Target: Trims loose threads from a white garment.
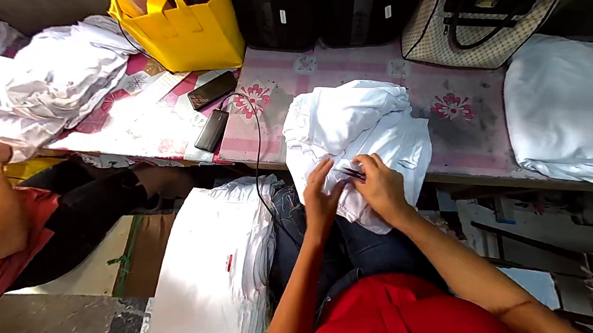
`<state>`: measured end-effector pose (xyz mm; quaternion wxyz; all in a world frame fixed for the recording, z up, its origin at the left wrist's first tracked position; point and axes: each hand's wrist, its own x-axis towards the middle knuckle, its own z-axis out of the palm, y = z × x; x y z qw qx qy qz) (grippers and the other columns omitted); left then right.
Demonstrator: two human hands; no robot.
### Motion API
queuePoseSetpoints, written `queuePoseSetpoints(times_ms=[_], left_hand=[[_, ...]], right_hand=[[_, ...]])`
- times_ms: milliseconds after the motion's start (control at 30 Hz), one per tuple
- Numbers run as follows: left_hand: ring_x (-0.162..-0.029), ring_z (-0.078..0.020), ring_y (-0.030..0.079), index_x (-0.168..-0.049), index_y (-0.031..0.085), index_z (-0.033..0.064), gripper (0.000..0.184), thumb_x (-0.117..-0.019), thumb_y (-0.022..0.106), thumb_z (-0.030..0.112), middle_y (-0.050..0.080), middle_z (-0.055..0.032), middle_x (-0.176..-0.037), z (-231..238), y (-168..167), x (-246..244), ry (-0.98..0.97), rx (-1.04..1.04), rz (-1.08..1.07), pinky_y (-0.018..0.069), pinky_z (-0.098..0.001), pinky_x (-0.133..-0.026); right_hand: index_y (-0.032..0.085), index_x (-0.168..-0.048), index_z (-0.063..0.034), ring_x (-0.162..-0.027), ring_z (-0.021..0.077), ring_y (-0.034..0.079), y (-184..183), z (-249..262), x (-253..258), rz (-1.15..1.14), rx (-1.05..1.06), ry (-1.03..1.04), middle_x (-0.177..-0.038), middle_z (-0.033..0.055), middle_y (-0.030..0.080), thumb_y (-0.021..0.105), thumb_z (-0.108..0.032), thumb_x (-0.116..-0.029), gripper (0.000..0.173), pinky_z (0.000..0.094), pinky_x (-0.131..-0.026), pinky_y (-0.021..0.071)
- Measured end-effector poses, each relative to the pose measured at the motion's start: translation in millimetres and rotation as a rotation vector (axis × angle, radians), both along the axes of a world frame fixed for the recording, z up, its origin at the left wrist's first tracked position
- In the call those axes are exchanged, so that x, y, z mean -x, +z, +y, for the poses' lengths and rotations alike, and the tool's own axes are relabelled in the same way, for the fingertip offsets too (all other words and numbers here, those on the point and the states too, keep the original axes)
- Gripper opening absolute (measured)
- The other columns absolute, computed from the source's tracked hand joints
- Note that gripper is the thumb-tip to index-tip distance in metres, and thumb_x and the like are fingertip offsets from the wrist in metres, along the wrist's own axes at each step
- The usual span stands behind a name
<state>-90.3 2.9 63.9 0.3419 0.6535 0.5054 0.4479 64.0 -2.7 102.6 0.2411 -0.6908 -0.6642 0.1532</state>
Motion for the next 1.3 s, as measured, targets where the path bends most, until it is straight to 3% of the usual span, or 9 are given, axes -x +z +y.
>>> queuePoseSetpoints(times_ms=[67, 200, 300, 467, 600, 733, 900, 1067, 1300], left_hand=[[-0.13, -0.0356, 0.058, -0.139, 0.059, -0.0047, 0.053, -0.088, 0.072, 0.004, 0.061, -0.0234, -0.138, 11, -9, -26, -0.014, 0.028, 0.138, 0.0451, -0.0515, -0.11], [-0.082, -0.0258, 0.073, -0.098, 0.077, -0.0049, 0.015, -0.0841, 0.071, -0.004, 0.073, -0.0187, -0.09, 3, -34, -19, 0.084, -0.19, 0.165, 0.0605, -0.0369, -0.078], [-0.07, -0.0209, 0.07, -0.087, 0.077, -0.0047, 0.008, -0.0865, 0.074, 0.003, 0.07, -0.0156, -0.078, -24, -47, 5, 0.053, -0.252, 0.2, 0.0592, -0.0313, -0.069], [-0.11, -0.0399, 0.068, -0.101, 0.077, -0.0018, 0.023, -0.099, 0.064, 0.017, 0.074, -0.0216, -0.107, -47, -8, 41, -0.132, 0.435, 0.573, 0.0486, -0.0599, -0.099], [-0.098, -0.0341, 0.07, -0.102, 0.076, -0.0037, 0.021, -0.0944, 0.07, 0.015, 0.072, -0.0216, -0.103, -43, -7, 11, -0.047, 0.003, 0.314, 0.0575, -0.0471, -0.087], [-0.096, -0.0327, 0.069, -0.107, 0.074, -0.0052, 0.021, -0.0926, 0.071, 0.011, 0.068, -0.0229, -0.107, -21, -29, -33, -0.05, -0.125, 0.212, 0.059, -0.0431, -0.083], [-0.093, -0.0325, 0.071, -0.096, 0.076, -0.0031, 0.014, -0.0953, 0.066, 0.007, 0.07, -0.0203, -0.102, -12, -44, -34, -0.161, -0.088, 0.302, 0.0594, -0.0463, -0.082], [-0.102, -0.0346, 0.068, -0.113, 0.071, -0.0039, 0.027, -0.1017, 0.056, 0.016, 0.067, -0.0213, -0.116, -26, 10, -10, -0.416, 0.419, 0.571, 0.0537, -0.0517, -0.09], [-0.106, -0.0362, 0.067, -0.095, 0.073, -0.0082, 0.016, -0.0926, 0.069, 0.007, 0.066, -0.0247, -0.114, -7, -32, -44, -0.099, 0.021, 0.325, 0.0572, -0.0467, -0.091]], right_hand=[[0.074, -0.105, -0.0055, -0.068, 0.0338, 0.069, -9, 4, -2, -0.049, -0.206, -0.011, -0.094, 0.0153, 0.072, 0.073, -0.008, -0.0858, 0.019, 0.0536, -0.054, 0.0512], [0.077, -0.091, -0.0059, -0.065, 0.0201, 0.063, 4, -12, -52, 0.002, -0.633, 0.17, -0.08, 0.01, 0.067, 0.068, -0.005, -0.0867, 0.01, 0.0349, -0.056, 0.0497], [0.079, -0.091, -0.011, -0.065, 0.0227, 0.065, -20, -37, -86, -0.139, -0.546, 0.202, -0.08, 0.0099, 0.069, 0.064, -0.008, -0.0899, 0.015, 0.0378, -0.057, 0.0511], [0.074, -0.12, -0.0056, -0.079, 0.034, 0.068, -9, -66, -84, 0.031, 0.117, -0.002, -0.096, 0.0161, 0.073, 0.07, -0.034, -0.0949, 0.038, 0.0585, -0.071, 0.0517], [0.069, -0.116, -0.006, -0.07, 0.0075, 0.052, 25, -59, -55, 0.514, 0.381, -0.024, -0.08, -0.001, 0.056, 0.033, -0.032, -0.112, 0.045, 0.0279, -0.068, 0.046], [0.064, -0.113, -0.0055, -0.053, 0.0022, 0.036, 16, -39, -41, 0.804, 0.66, -0.042, -0.069, -0.007, 0.043, 0.03, -0.031, -0.114, 0.043, 0.0195, -0.05, 0.0322], [0.067, -0.11, -0.0056, -0.05, 0.003, 0.037, -1, -35, -49, 0.77, 0.655, -0.148, -0.064, -0.0063, 0.044, 0.032, -0.035, -0.1139, 0.046, 0.0198, -0.048, 0.0319], [0.065, -0.108, -0.0061, -0.049, 0.0011, 0.033, 1, -38, -60, 0.903, 0.672, -0.179, -0.063, -0.0094, 0.039, 0.029, -0.033, -0.1142, 0.045, 0.0179, -0.047, 0.0293], [0.06, -0.104, -0.0085, -0.047, 0.001, 0.032, 3, -29, -58, 0.97, 0.718, -0.135, -0.062, -0.0092, 0.037, 0.03, -0.032, -0.1142, 0.039, 0.0165, -0.045, 0.0291]])
